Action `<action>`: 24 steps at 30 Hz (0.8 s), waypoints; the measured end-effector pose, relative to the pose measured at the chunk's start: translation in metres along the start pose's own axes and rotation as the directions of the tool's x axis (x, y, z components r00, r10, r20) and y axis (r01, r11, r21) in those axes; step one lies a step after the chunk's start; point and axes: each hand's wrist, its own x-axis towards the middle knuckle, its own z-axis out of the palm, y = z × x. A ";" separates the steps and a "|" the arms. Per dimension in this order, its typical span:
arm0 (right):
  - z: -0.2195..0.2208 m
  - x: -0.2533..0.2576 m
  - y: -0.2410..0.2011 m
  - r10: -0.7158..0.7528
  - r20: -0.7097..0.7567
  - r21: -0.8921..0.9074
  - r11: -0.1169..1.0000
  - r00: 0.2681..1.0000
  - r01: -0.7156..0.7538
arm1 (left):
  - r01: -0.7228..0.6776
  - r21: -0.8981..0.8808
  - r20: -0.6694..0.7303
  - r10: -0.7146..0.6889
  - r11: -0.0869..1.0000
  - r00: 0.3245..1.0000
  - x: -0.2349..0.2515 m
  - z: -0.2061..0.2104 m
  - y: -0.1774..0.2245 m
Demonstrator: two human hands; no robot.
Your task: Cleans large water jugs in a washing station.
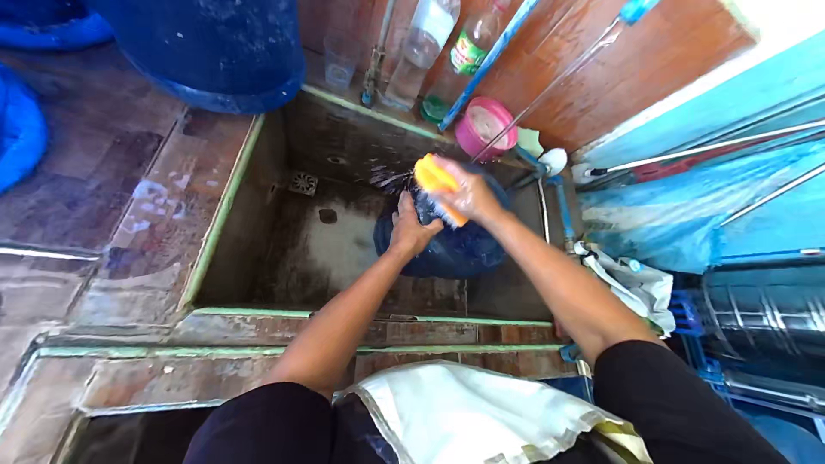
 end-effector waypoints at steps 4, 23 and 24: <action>-0.033 0.021 0.034 0.318 -0.158 -0.055 0.942 0.935 -0.330 | 0.038 0.009 -0.006 -0.038 0.999 0.999 -0.011 -0.001 -0.001; -0.029 0.040 0.011 0.246 -0.173 -0.024 0.967 0.954 -0.254 | 0.132 0.148 -0.055 -0.125 0.980 0.991 0.002 -0.007 0.024; -0.025 0.035 0.006 0.221 -0.157 -0.049 0.972 0.963 -0.231 | 0.104 0.153 -0.005 -0.105 0.983 0.994 0.009 -0.007 0.026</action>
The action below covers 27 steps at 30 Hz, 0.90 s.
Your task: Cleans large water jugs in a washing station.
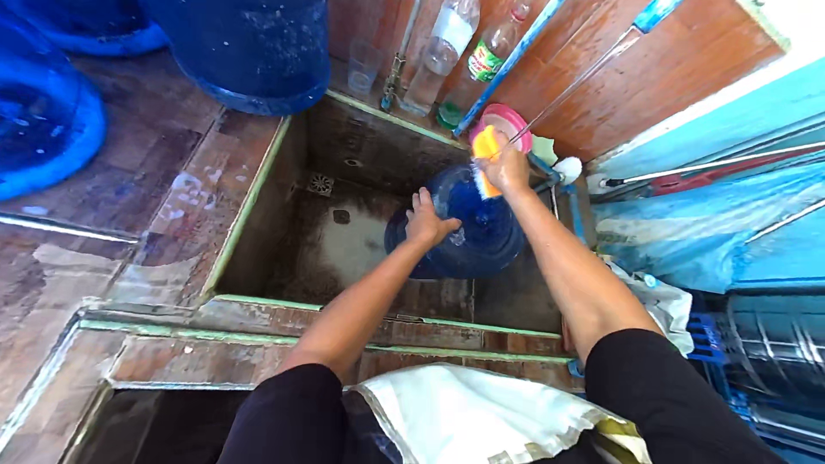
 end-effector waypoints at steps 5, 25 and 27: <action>0.019 -0.009 0.001 -0.232 0.103 0.173 0.962 0.967 0.213 | -0.062 -0.107 -0.051 0.057 0.992 0.997 0.019 -0.013 -0.008; 0.008 0.020 0.022 0.017 -0.033 0.183 0.983 0.999 -0.010 | -0.061 -0.043 0.033 0.062 0.997 0.998 0.029 -0.013 0.007; 0.009 0.017 0.020 0.141 -0.074 0.189 0.974 0.987 -0.125 | -0.062 -0.122 -0.033 0.058 0.991 0.998 0.024 0.004 0.003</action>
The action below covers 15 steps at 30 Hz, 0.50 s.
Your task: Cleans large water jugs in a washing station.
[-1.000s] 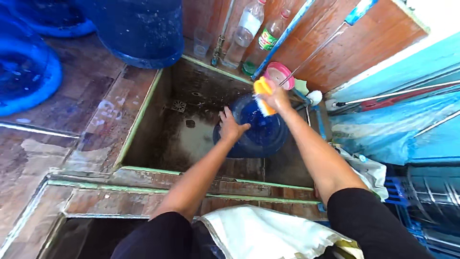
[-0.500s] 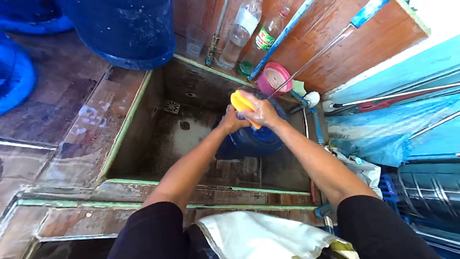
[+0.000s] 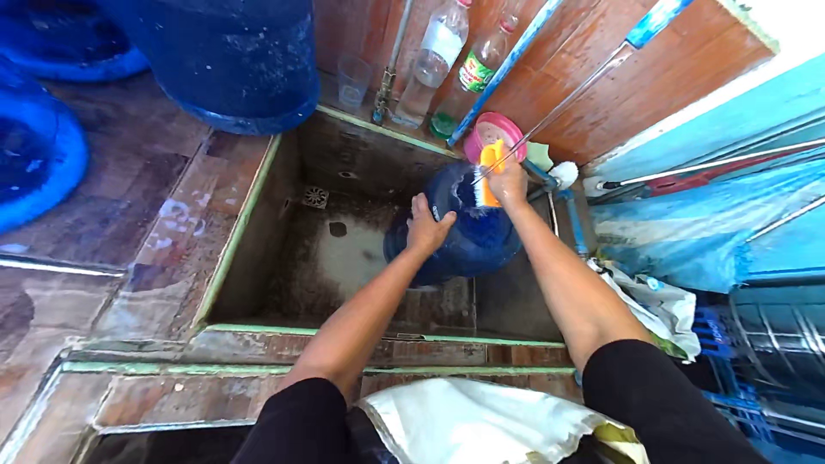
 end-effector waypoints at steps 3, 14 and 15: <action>0.006 -0.056 -0.006 -0.174 0.190 0.052 0.985 0.966 0.167 | -0.023 -0.012 -0.042 0.023 1.000 0.999 0.016 -0.007 0.001; -0.010 -0.087 0.008 -0.093 0.277 -0.033 0.994 0.956 0.106 | -0.052 0.130 0.113 0.037 0.990 0.993 0.056 -0.012 0.032; -0.012 -0.092 0.016 -0.122 0.331 -0.016 0.991 0.936 0.135 | -0.053 0.158 0.113 0.035 0.986 0.993 0.062 -0.021 0.031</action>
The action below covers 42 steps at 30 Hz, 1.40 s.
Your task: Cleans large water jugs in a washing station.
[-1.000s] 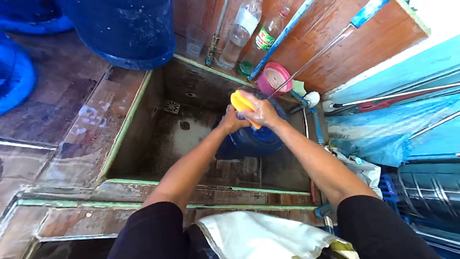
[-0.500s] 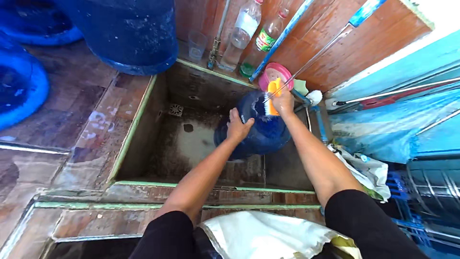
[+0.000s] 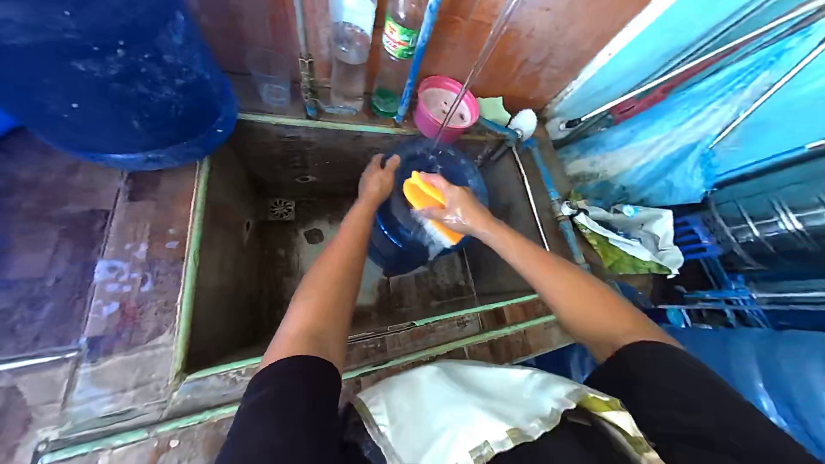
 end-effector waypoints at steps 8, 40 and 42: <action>-0.039 0.041 0.048 0.224 -0.303 0.166 0.970 0.926 -0.180 | -0.230 0.285 0.163 0.189 0.931 0.968 -0.013 0.012 0.020; -0.010 0.099 0.047 0.148 0.018 0.731 0.672 0.989 -0.114 | -0.334 0.481 -0.002 0.382 0.811 0.924 -0.036 0.041 0.002; -0.042 0.130 0.023 0.052 0.028 0.503 0.862 0.998 -0.059 | -0.497 0.460 0.222 0.447 0.736 0.867 -0.058 0.063 0.002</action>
